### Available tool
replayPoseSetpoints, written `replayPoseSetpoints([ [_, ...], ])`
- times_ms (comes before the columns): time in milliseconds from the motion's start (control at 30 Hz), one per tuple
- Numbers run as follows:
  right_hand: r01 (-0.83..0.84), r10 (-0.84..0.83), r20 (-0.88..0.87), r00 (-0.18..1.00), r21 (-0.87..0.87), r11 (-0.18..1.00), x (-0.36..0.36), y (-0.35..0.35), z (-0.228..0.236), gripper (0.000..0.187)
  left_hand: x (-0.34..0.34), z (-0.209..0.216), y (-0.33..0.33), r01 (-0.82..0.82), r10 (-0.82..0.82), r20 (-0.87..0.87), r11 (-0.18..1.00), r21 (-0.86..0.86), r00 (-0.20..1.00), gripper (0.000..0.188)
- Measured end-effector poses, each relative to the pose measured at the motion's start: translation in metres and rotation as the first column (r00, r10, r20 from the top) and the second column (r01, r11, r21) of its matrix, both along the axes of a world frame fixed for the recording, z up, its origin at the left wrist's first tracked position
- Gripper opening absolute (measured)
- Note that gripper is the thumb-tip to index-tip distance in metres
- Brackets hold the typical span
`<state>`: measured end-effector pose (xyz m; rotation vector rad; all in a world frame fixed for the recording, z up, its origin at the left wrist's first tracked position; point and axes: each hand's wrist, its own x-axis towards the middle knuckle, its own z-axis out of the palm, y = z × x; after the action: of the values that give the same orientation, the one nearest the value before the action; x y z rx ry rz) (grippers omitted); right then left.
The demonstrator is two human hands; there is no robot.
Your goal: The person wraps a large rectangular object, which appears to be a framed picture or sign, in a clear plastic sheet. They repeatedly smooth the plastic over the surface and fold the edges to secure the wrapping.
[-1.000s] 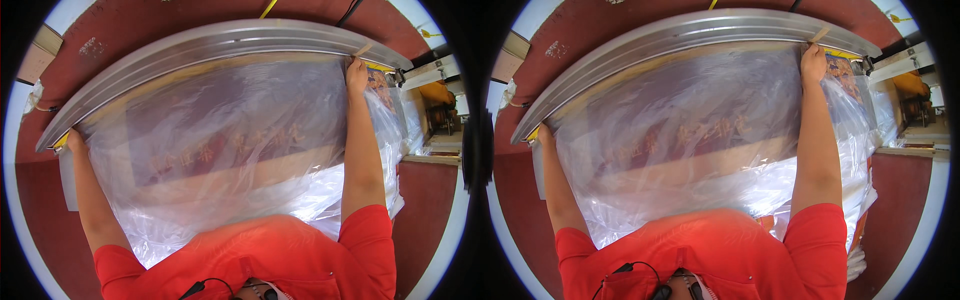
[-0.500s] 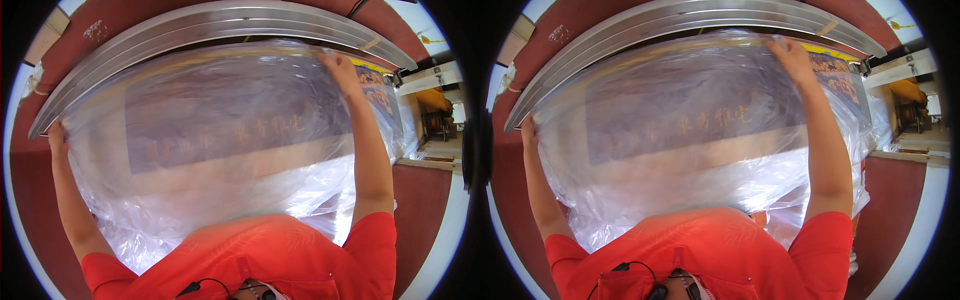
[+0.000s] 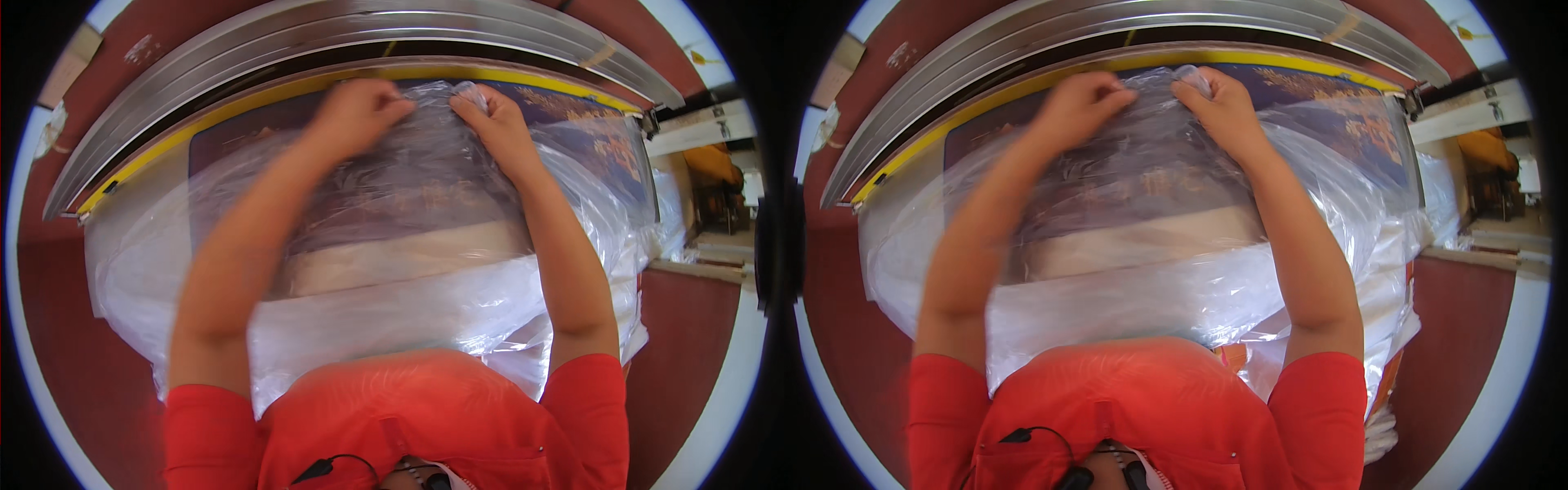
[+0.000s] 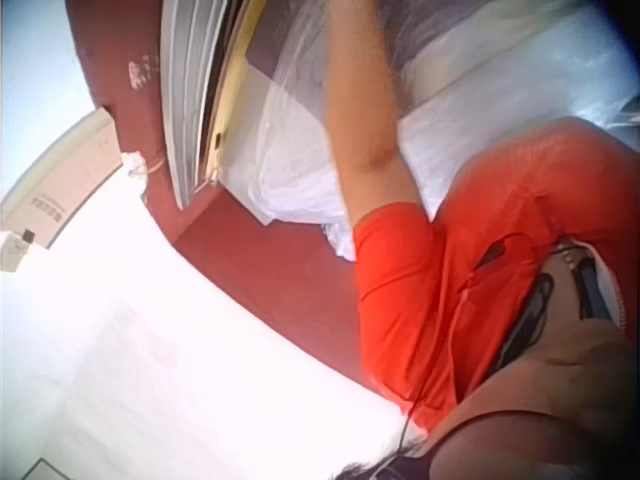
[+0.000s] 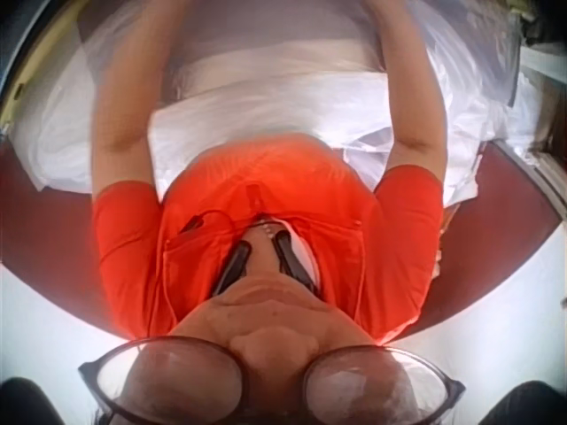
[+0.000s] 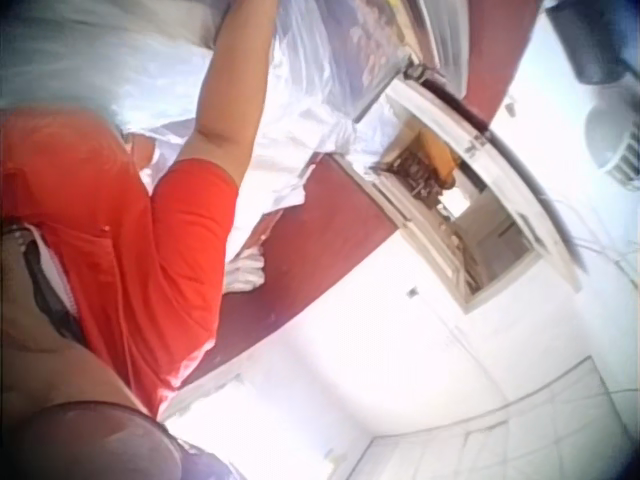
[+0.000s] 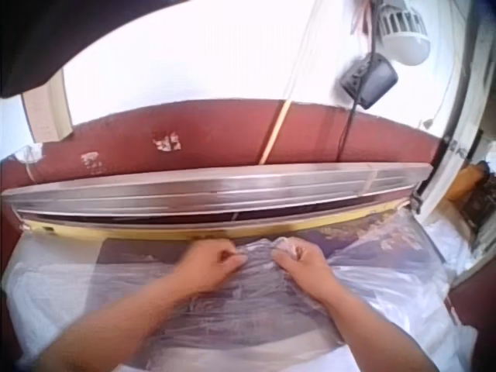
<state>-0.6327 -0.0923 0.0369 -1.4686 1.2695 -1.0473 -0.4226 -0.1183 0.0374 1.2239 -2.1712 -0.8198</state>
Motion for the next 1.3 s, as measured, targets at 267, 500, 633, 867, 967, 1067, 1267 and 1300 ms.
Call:
replayPoseSetpoints([
  [267,-0.228,-0.313,-0.861,0.402,-0.425,0.876,-0.116,0.032,0.024,0.03,0.121,0.026,0.073,0.018,-0.019,-0.004,0.794,0.607,1.0,0.014],
  [500,-0.468,0.039,-0.933,0.357,-0.143,0.872,0.043,0.131,0.003,0.069,0.48,-0.022,0.07,-0.768,0.605,0.622,0.64,-0.009,0.497,0.023],
  [633,-0.012,-0.28,-0.937,0.209,-0.289,0.957,-0.037,0.102,0.0,0.06,0.394,-0.052,0.053,-0.824,0.884,0.467,0.273,-0.497,0.012,0.035],
  [867,-0.008,0.23,-0.412,0.882,0.475,0.88,-0.166,0.319,-0.07,0.016,0.4,-0.058,0.044,-0.84,0.88,0.47,0.303,-0.45,0.066,0.036],
  [967,-0.066,0.413,-0.39,0.823,0.657,0.751,-0.095,0.343,-0.056,0.058,0.503,-0.097,0.041,-0.705,0.803,0.587,0.473,-0.528,0.1,0.034],
  [1067,0.286,0.141,-0.686,0.714,0.469,0.836,-0.115,0.345,-0.045,0.045,0.448,-0.081,0.032,-0.766,0.843,0.521,0.421,-0.486,0.133,0.033],
  [1267,0.586,-0.716,0.393,0.577,0.411,0.698,-0.151,0.298,-0.009,0.035,0.472,-0.089,0.046,-0.695,0.88,0.284,0.474,-0.541,0.38,0.031],
  [1300,0.44,-0.699,0.52,0.491,0.545,0.714,-0.134,0.29,-0.012,0.038,0.48,-0.093,0.045,-0.698,0.866,0.305,0.501,-0.512,0.397,0.031],
])
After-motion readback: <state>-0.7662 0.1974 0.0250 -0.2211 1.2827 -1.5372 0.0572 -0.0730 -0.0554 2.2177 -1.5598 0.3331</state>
